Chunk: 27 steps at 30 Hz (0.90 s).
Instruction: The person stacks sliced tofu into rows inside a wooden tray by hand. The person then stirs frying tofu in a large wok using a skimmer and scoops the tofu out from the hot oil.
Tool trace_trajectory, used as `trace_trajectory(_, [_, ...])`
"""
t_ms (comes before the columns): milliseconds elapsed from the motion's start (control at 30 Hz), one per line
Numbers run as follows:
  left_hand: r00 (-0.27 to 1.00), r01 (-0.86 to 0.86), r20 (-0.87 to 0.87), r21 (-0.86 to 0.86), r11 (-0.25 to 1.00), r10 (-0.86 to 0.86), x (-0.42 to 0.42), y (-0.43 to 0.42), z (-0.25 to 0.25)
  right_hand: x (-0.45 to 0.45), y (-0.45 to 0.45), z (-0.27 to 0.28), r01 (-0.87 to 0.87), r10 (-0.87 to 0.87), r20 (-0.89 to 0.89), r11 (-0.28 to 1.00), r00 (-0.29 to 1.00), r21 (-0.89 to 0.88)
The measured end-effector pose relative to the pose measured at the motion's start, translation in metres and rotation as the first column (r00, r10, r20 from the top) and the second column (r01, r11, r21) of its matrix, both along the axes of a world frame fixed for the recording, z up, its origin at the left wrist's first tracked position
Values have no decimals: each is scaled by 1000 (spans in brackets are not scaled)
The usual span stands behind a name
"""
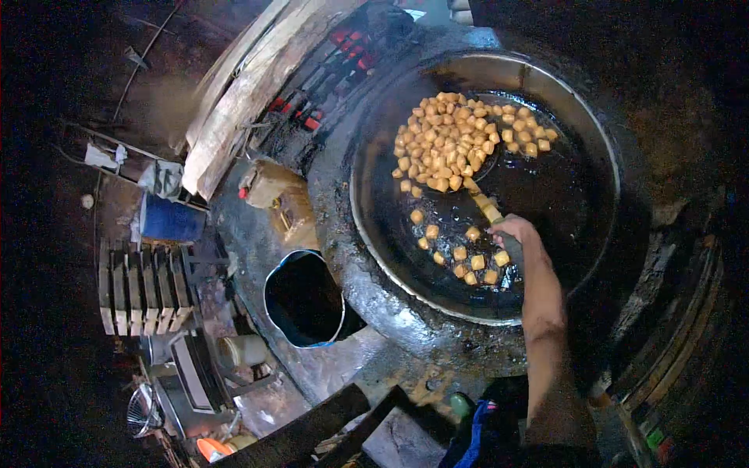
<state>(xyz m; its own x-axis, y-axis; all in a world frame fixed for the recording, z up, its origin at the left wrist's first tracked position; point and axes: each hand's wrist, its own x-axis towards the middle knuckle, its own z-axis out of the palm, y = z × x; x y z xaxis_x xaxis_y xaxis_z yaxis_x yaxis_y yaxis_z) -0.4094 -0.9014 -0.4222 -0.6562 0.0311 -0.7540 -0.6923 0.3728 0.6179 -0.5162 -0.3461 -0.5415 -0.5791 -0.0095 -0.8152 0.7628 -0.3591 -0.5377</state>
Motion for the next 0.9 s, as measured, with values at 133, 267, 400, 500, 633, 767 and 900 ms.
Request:
trace_trajectory(133, [999, -34, 27, -25, 999, 35, 46, -33, 10, 16, 0, 4, -105, 141, -139, 965, 980, 241])
trace_trajectory(267, [995, -69, 65, -33, 997, 71, 101, -65, 17, 47, -11, 59, -47, 87, -262, 987, 961, 152])
trace_trajectory(400, [989, -109, 99, -29, 994, 111, 161, -97, 26, 92, -35, 81, -36, 102, -254, 966, 962, 255])
trace_trajectory(500, [982, -144, 123, -9, 990, 144, 211, -119, 34, 147, -56, 129, -1, 78, -270, 961, 960, 276])
trace_trajectory(633, [974, -183, 144, 66, 981, 172, 303, -150, 39, 231, -88, 150, 63, 43, -400, 967, 915, 247])
trace_trajectory(767, [991, -47, -116, 146, 988, 64, 337, -134, 4, 319, -115, 178, 52, 0, -285, 983, 958, 175])
trace_trajectory(900, [922, 322, -226, -2, 947, -314, 308, -31, 80, 406, -153, 169, 63, -13, -190, 964, 982, 258])
